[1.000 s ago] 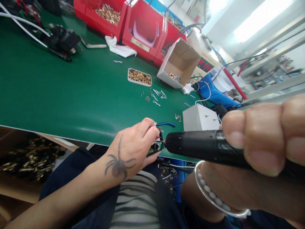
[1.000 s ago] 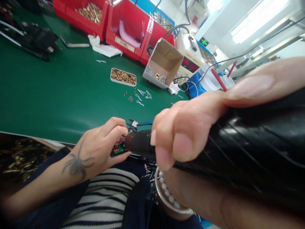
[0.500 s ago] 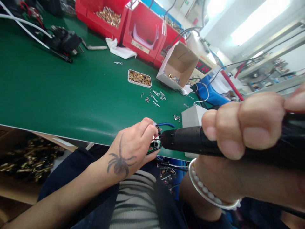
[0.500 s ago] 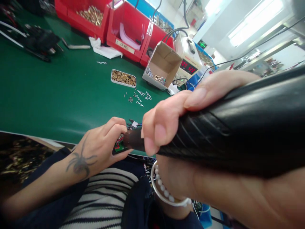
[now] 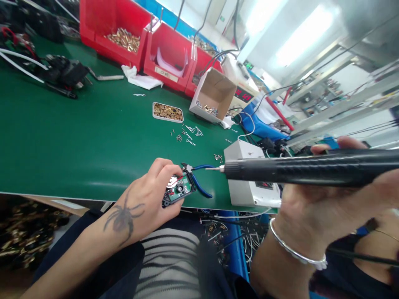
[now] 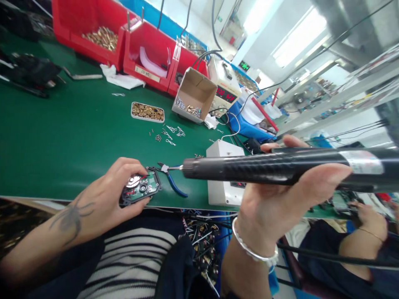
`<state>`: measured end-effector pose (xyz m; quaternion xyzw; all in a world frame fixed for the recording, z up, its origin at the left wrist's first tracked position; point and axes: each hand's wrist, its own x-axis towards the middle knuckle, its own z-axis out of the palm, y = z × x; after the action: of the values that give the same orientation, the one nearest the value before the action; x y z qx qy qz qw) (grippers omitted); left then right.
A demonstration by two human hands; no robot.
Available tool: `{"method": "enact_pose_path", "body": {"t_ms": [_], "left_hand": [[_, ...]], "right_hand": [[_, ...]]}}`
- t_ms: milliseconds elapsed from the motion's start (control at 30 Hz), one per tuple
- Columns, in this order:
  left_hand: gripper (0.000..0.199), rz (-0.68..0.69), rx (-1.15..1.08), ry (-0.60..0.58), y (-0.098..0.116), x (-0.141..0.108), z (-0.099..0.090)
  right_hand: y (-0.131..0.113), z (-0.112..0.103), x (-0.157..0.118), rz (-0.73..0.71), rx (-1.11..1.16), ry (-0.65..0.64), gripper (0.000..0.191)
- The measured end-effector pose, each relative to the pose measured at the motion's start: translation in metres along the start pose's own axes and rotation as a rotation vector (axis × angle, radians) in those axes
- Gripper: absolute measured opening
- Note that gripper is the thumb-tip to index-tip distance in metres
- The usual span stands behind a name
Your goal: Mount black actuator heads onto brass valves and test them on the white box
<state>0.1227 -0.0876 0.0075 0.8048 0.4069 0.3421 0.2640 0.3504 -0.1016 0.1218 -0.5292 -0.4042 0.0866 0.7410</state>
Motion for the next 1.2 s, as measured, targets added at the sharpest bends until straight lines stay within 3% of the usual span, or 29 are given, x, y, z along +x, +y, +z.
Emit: {"method": "enact_pose_path", "body": {"t_ms": [67,167,267,400,500,600,733,867,933,1067,1200], "left_hand": [[0.033,-0.046,-0.069,-0.013,-0.004,-0.002,-0.002],[0.049,-0.202,-0.112,0.041,-0.007,-0.003,-0.002],[0.056,-0.287,-0.098,0.064,-0.008,-0.004,0.001],[0.053,-0.224,-0.102,-0.015,-0.004,-0.005,-0.002],[0.054,-0.273,-0.114,-0.071,-0.002,-0.003,-0.004],[0.059,-0.356,-0.091,-0.045,0.000,-0.002,-0.003],[0.061,-0.416,-0.073,-0.009,0.006,-0.004,-0.001],[0.062,-0.414,-0.098,-0.056,0.009,-0.005,-0.002],[0.065,-0.442,-0.153,-0.049,0.007,-0.005,-0.001],[0.068,-0.549,-0.402,0.066,-0.001,-0.005,0.007],[0.065,-0.651,-0.668,0.226,0.001,-0.002,0.012]], "right_hand": [[0.008,-0.036,0.014,0.028,0.159,0.172,0.023],[0.024,-0.096,0.023,0.194,0.221,0.346,0.016],[0.047,-0.145,0.018,0.286,0.186,0.421,0.022],[0.085,-0.180,0.011,0.356,0.133,0.427,0.023],[0.108,-0.188,0.014,0.359,0.114,0.434,0.023],[0.117,-0.187,0.024,0.342,0.096,0.425,0.020],[0.102,-0.187,0.047,0.415,0.014,0.303,0.019],[0.081,-0.192,0.060,0.650,-0.070,0.092,0.025],[0.081,-0.195,0.053,0.747,-0.101,0.047,0.025],[0.094,-0.202,0.023,0.839,-0.200,-0.003,0.050],[0.088,-0.206,0.005,0.781,-0.369,-0.122,0.052]]}}
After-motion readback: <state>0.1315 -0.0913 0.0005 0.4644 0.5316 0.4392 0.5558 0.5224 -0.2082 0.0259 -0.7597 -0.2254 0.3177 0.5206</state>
